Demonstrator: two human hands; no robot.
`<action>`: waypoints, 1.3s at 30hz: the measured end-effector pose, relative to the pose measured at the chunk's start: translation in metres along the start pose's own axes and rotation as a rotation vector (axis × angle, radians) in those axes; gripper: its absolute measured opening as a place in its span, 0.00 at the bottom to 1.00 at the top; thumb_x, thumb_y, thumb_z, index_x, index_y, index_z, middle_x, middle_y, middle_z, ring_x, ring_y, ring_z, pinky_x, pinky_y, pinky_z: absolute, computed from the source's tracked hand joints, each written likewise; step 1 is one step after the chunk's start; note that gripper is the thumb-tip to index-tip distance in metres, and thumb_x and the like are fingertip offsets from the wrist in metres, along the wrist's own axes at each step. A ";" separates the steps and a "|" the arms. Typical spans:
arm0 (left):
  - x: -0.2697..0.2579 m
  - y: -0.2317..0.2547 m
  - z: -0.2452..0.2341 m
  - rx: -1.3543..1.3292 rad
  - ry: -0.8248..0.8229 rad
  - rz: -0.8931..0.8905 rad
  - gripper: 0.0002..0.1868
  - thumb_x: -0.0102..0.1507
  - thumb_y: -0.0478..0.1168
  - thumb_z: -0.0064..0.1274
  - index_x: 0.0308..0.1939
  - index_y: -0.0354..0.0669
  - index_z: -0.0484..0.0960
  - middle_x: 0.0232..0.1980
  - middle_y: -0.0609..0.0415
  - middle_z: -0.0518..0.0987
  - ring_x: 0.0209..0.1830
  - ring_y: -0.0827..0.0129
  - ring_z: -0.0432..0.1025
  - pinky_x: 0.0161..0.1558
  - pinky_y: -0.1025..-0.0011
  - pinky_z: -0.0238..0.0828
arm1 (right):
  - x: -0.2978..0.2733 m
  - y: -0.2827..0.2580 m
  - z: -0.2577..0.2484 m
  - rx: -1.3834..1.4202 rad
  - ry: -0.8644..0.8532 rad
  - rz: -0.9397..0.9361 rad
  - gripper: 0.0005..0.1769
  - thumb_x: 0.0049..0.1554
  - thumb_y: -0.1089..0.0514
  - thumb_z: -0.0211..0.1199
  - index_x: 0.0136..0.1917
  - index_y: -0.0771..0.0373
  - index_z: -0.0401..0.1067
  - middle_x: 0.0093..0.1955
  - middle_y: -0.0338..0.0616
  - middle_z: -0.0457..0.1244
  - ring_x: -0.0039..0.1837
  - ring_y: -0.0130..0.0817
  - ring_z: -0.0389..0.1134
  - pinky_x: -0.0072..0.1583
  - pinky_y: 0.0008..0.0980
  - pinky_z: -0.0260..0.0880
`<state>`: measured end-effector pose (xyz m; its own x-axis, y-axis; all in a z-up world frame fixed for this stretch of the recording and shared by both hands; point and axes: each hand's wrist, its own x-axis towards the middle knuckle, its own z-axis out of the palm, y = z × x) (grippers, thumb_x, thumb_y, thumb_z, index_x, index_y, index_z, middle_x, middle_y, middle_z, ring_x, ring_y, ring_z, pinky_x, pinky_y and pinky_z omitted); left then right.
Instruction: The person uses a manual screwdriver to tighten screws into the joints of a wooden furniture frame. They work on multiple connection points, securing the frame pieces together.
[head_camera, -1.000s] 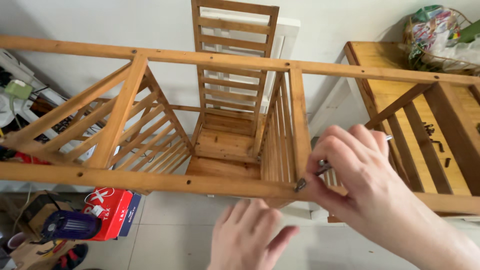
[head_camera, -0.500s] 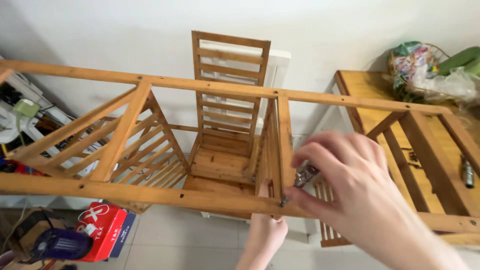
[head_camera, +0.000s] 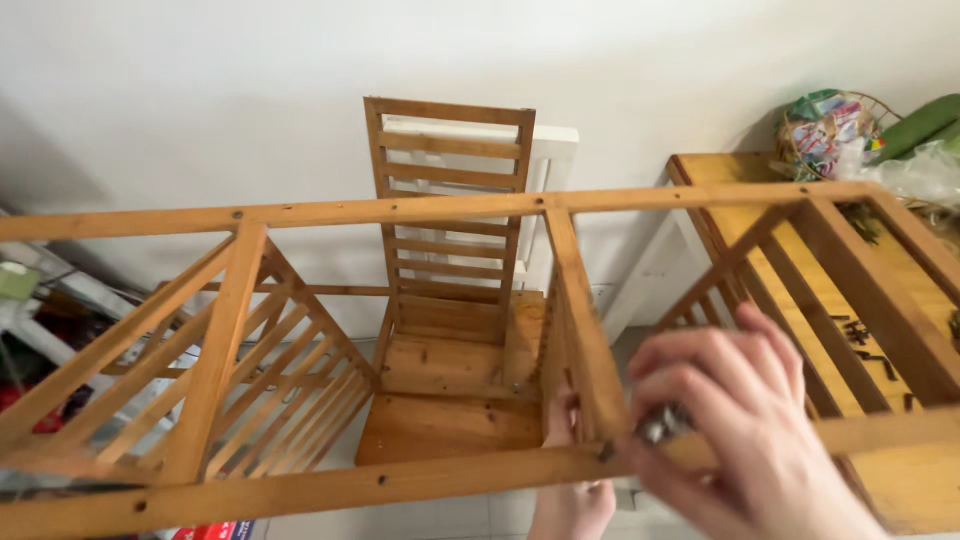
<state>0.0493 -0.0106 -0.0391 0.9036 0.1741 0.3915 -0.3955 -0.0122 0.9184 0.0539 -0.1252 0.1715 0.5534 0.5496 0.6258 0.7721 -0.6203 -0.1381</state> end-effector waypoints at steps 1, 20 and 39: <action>0.004 0.003 0.001 -0.134 -0.022 -0.090 0.25 0.68 0.29 0.46 0.70 0.33 0.62 0.54 0.45 0.77 0.55 0.63 0.75 0.56 0.72 0.73 | 0.005 0.003 -0.002 -0.014 -0.019 0.020 0.15 0.48 0.49 0.69 0.46 0.48 0.68 0.58 0.32 0.63 0.66 0.37 0.63 0.78 0.56 0.42; 0.071 0.040 -0.015 0.103 -0.168 -0.119 0.36 0.63 0.31 0.48 0.77 0.38 0.59 0.60 0.41 0.77 0.58 0.54 0.74 0.57 0.63 0.72 | 0.026 0.039 0.001 -0.012 -0.105 0.183 0.16 0.50 0.55 0.69 0.49 0.54 0.66 0.47 0.33 0.60 0.54 0.34 0.60 0.61 0.38 0.51; 0.078 0.046 -0.013 -0.058 -0.251 -0.318 0.25 0.63 0.33 0.53 0.65 0.37 0.69 0.52 0.42 0.80 0.54 0.61 0.77 0.53 0.66 0.74 | 0.050 0.061 -0.002 0.187 -0.232 -0.059 0.16 0.51 0.57 0.72 0.45 0.51 0.63 0.41 0.28 0.59 0.46 0.30 0.57 0.54 0.35 0.52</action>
<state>0.0993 0.0152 0.0333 0.9916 -0.0859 0.0968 -0.0919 0.0599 0.9940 0.1284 -0.1365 0.1960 0.5456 0.7084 0.4478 0.8374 -0.4814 -0.2589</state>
